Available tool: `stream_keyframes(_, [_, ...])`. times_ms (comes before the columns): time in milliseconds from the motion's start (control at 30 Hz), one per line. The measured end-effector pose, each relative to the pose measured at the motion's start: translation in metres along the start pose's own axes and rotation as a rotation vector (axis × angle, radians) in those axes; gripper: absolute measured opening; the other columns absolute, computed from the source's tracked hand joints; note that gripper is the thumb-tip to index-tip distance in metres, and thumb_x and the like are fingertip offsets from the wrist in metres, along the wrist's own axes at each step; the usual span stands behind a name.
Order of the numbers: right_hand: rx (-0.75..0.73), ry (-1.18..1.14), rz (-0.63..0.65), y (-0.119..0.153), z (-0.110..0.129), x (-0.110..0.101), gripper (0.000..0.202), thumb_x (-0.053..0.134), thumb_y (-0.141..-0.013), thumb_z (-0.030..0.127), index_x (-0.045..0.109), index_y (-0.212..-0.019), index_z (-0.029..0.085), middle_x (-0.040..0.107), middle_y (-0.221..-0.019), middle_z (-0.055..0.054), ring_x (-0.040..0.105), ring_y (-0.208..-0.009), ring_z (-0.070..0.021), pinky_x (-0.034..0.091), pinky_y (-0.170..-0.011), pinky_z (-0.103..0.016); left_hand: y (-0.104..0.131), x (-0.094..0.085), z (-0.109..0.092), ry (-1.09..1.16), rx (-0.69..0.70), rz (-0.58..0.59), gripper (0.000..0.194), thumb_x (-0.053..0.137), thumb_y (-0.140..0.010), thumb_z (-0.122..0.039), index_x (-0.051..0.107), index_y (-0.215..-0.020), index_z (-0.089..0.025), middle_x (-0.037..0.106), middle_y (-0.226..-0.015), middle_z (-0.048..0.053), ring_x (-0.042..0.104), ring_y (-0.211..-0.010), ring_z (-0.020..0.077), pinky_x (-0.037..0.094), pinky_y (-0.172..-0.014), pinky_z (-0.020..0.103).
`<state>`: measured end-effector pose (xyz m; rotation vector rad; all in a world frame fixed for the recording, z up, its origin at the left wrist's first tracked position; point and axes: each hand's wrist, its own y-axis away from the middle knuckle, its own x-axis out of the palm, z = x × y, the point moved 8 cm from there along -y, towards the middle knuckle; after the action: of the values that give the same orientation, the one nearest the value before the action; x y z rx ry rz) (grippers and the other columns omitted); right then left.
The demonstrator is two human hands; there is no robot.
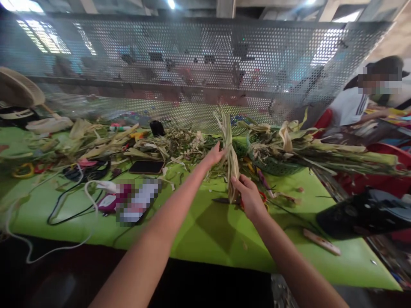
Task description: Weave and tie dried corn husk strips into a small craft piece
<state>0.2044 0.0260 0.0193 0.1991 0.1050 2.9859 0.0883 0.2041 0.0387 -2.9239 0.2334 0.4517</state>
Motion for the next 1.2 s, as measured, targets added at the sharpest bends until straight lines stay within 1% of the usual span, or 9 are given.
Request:
stream_keyframes(67, [0.013,-0.036,0.008,-0.01,0.002,0.001,0.034,0.076,-0.07,0.049,0.07,-0.089,0.022,0.066,-0.076,0.001,0.055,-0.061,-0.013,0.043,-0.053,-0.024,0.009,0.004,0.001,0.122,0.002,0.013,0.063,0.071,-0.076,-0.04,0.054,-0.131,-0.015,0.06,-0.135,0.017,0.054,-0.126,0.0294,0.037,-0.106,0.039])
stream_keyframes(200, [-0.075,-0.071,0.023,-0.031,0.015,0.003,0.031,0.074,-0.071,0.048,0.069,-0.088,0.021,0.069,-0.082,-0.002,0.061,-0.07,-0.0167,0.048,-0.058,-0.026,0.063,0.01,-0.005,0.481,-0.023,0.207,0.033,0.067,-0.081,-0.043,0.07,-0.101,-0.017,0.073,-0.1,0.011,0.066,-0.097,0.0247,0.045,-0.094,0.038])
stream_keyframes(367, [-0.13,-0.075,0.039,-0.049,0.018,0.017,0.03,0.073,-0.072,0.047,0.066,-0.09,0.023,0.068,-0.078,0.0,0.062,-0.07,-0.0163,0.049,-0.063,-0.028,0.119,0.001,-0.007,0.491,-0.026,0.286,0.025,0.078,-0.071,-0.033,0.07,-0.087,-0.016,0.072,-0.091,0.008,0.063,-0.083,0.0192,0.045,-0.085,0.034])
stream_keyframes(467, [-0.156,-0.084,0.065,-0.053,0.015,0.027,0.029,0.075,-0.071,0.044,0.065,-0.089,0.023,0.067,-0.081,0.002,0.061,-0.07,-0.0144,0.049,-0.064,-0.026,0.121,-0.005,0.003,0.454,0.008,0.222,0.02,0.08,-0.068,-0.025,0.066,-0.078,-0.015,0.068,-0.078,0.004,0.058,-0.073,0.0154,0.044,-0.079,0.031])
stream_keyframes(600, [-0.129,-0.131,0.119,-0.055,0.006,0.033,0.034,0.081,-0.065,0.036,0.064,-0.09,0.022,0.068,-0.083,0.002,0.063,-0.07,-0.0142,0.052,-0.069,-0.029,0.114,-0.012,0.023,0.559,-0.028,0.15,0.021,0.076,-0.072,-0.03,0.063,-0.079,-0.015,0.064,-0.073,0.001,0.056,-0.069,0.0131,0.042,-0.072,0.028])
stream_keyframes(767, [-0.164,-0.063,0.03,-0.051,0.004,0.023,0.031,0.084,-0.061,0.034,0.061,-0.079,0.021,0.063,-0.073,0.003,0.059,-0.066,-0.0133,0.052,-0.07,-0.029,0.113,-0.018,0.035,0.594,-0.094,0.119,0.026,0.075,-0.074,-0.035,0.059,-0.078,-0.016,0.058,-0.066,-0.001,0.051,-0.062,0.0109,0.04,-0.063,0.025])
stream_keyframes(900, [-0.239,-0.002,-0.023,-0.045,0.01,0.018,0.029,0.082,-0.064,0.037,0.062,-0.079,0.022,0.063,-0.075,0.001,0.058,-0.068,-0.0145,0.05,-0.067,-0.029,0.115,-0.026,0.035,0.525,-0.112,0.026,0.021,0.072,-0.077,-0.033,0.059,-0.08,-0.017,0.058,-0.07,0.0,0.05,-0.063,0.0117,0.04,-0.062,0.025])
stream_keyframes(1033, [-0.288,0.112,-0.087,-0.043,0.012,0.011,0.028,0.079,-0.066,0.038,0.064,-0.083,0.021,0.064,-0.076,0.001,0.058,-0.069,-0.015,0.048,-0.065,-0.028,0.125,-0.037,0.015,0.446,0.03,-0.112,0.019,0.075,-0.074,-0.021,0.065,-0.089,-0.018,0.064,-0.09,0.004,0.058,-0.085,0.0158,0.044,-0.082,0.029])
stream_keyframes(1200, [-0.358,0.277,0.025,-0.035,0.015,0.027,0.026,0.07,-0.075,0.036,0.071,-0.098,0.023,0.07,-0.086,-0.002,0.062,-0.075,-0.0183,0.05,-0.07,-0.032,0.132,-0.015,0.011,0.571,0.024,0.073,0.025,0.066,-0.083,-0.034,0.067,-0.103,-0.019,0.068,-0.109,0.009,0.06,-0.102,0.0198,0.044,-0.094,0.032])
